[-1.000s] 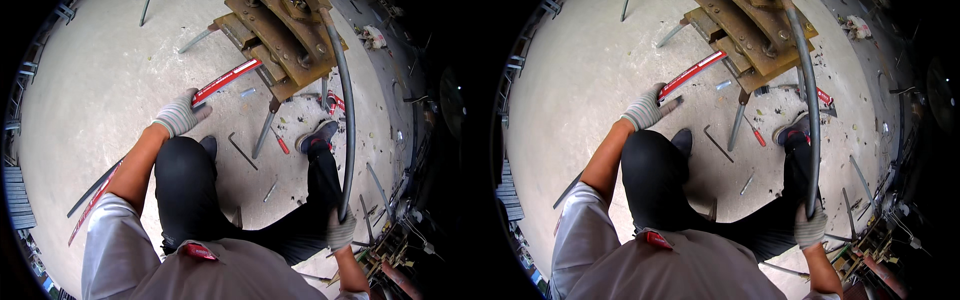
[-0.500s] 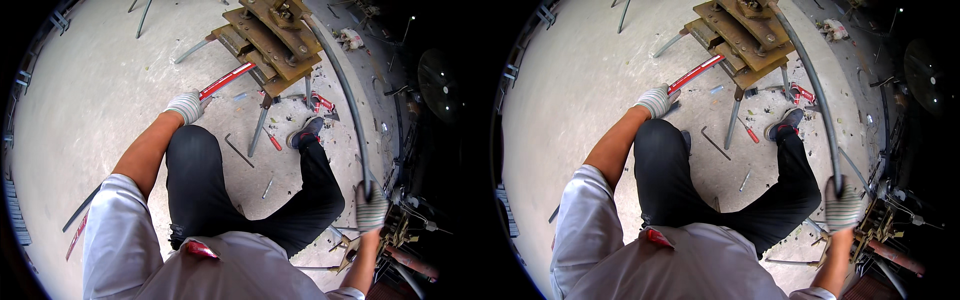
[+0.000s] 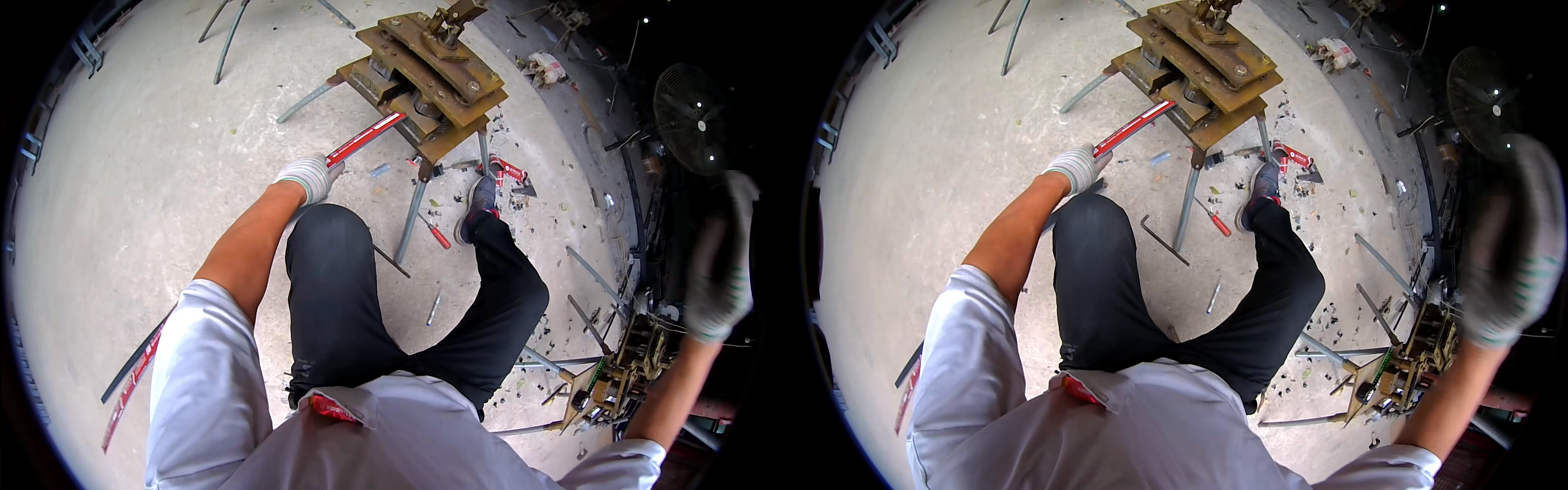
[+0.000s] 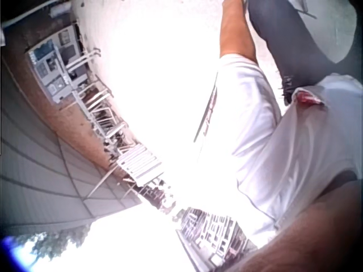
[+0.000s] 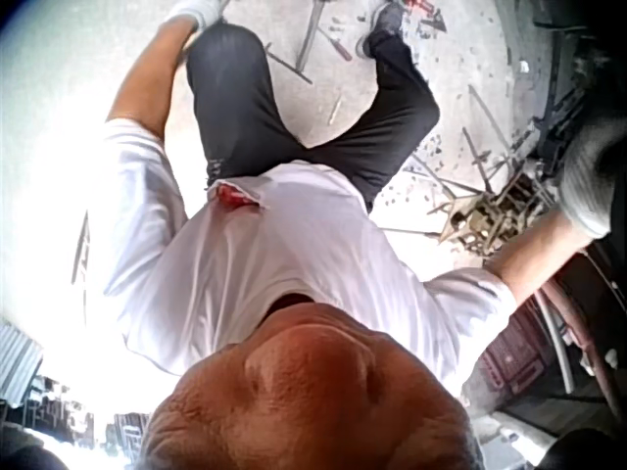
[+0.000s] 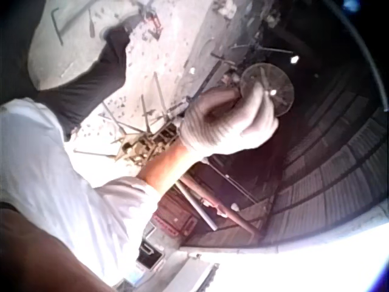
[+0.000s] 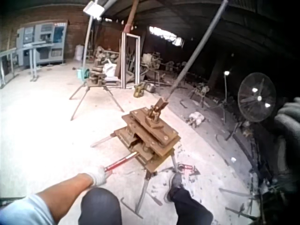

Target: The person measures and marks a long metal bar using a tape measure and a marker. They repeatedly measure, mark, and reposition the bar on a workbench, then use a straightedge to draw lines along the bar.

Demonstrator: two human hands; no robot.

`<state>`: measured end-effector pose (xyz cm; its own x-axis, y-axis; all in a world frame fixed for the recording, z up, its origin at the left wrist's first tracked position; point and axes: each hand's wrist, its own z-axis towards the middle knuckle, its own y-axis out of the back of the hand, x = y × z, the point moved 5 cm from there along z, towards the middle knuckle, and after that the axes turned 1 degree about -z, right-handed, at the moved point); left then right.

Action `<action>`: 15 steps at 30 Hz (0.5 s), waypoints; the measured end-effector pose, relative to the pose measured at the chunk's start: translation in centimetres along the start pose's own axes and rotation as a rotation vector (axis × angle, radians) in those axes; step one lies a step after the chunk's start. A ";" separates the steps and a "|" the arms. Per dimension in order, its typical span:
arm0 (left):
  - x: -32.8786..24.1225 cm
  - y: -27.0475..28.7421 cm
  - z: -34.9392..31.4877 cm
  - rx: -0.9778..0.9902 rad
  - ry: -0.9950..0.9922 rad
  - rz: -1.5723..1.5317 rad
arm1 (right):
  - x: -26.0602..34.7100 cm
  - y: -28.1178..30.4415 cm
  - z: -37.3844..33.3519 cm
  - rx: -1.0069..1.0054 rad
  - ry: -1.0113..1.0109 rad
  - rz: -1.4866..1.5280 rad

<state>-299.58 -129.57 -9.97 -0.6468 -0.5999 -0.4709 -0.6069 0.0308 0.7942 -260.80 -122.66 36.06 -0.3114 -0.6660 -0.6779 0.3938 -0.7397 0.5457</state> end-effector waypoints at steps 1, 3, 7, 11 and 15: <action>1.9 0.8 -1.4 -0.004 0.053 0.062 | 2.8 -3.1 -1.8 -0.031 -0.075 0.125; 2.0 0.9 -1.6 -0.009 0.044 0.084 | 6.3 -6.1 -3.7 -0.007 -0.166 0.264; 0.1 -0.2 -0.6 0.008 0.052 0.080 | 10.1 -11.5 -9.7 0.133 -0.483 0.551; 1.9 -0.8 -0.7 -0.023 0.074 0.055 | 16.2 -15.0 -13.8 0.223 -0.680 0.824; 4.5 -0.1 -4.6 -0.023 0.150 0.100 | 20.3 -16.6 -15.5 0.231 -0.795 0.999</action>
<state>-300.30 -135.90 -10.44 -0.6262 -0.7074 -0.3279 -0.5310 0.0790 0.8437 -260.28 -122.39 5.56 -0.4277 -0.7514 0.5024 0.6197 0.1609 0.7682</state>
